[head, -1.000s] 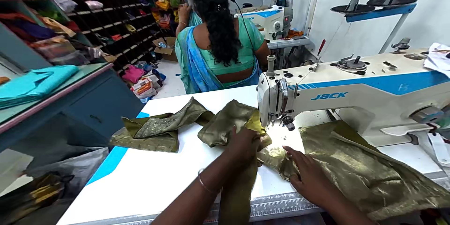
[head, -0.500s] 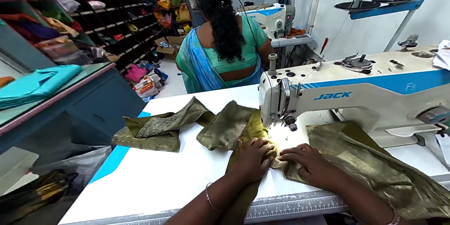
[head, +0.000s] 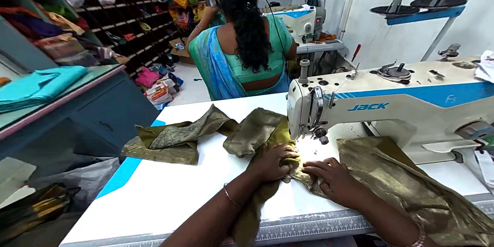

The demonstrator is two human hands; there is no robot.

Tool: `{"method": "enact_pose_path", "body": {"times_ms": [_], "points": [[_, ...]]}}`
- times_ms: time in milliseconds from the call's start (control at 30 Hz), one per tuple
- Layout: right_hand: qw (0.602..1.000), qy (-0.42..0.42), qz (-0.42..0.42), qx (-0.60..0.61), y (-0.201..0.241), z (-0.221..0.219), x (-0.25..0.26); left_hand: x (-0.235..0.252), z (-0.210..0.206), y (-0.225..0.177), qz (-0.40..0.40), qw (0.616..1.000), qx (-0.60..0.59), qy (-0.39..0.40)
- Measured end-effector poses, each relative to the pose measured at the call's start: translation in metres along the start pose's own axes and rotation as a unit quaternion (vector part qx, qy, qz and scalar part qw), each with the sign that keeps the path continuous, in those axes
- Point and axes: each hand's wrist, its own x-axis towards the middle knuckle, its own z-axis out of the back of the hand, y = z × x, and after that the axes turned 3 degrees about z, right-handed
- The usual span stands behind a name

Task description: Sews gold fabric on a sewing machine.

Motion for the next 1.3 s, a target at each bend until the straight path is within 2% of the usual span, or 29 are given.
{"method": "enact_pose_path", "body": {"times_ms": [100,133,200,300,400,467,567,833,1167,1233,1300], "points": [[1.0,0.008,-0.012,-0.011,0.009,-0.003,0.004,0.015,0.015,0.018,-0.018,0.997,-0.068,0.022],[1.0,0.007,-0.016,-0.011,0.011,-0.003,0.005,0.018,0.02,0.014,0.003,0.998,-0.053,0.035],[1.0,0.01,-0.027,-0.011,0.015,-0.002,0.006,0.015,0.027,-0.021,0.07,0.994,0.066,0.056],[0.999,0.028,-0.043,-0.01,0.018,0.0,0.005,0.001,0.001,-0.067,0.116,0.976,0.183,0.022],[0.999,0.034,-0.025,-0.004,0.015,0.004,0.004,-0.006,-0.021,-0.081,0.172,0.972,0.158,0.024],[0.999,0.033,0.003,0.009,0.009,0.011,0.001,-0.009,-0.023,-0.076,0.181,0.976,0.123,0.01],[0.998,0.041,0.033,0.02,-0.001,0.018,-0.004,-0.013,-0.019,-0.061,0.149,0.986,0.072,-0.016],[0.997,-0.008,0.072,-0.009,-0.01,0.004,-0.009,-0.015,-0.009,-0.029,0.077,0.997,0.019,0.009],[0.992,-0.101,0.054,-0.048,0.005,-0.021,-0.005,0.002,0.009,0.001,-0.052,0.998,0.01,0.031],[0.992,-0.104,0.04,-0.05,0.011,-0.023,-0.002,0.006,0.012,-0.001,-0.049,0.998,0.015,0.03],[0.993,-0.108,0.029,-0.045,0.016,-0.025,0.001,0.007,0.011,-0.013,-0.002,0.999,0.033,0.022]]}}
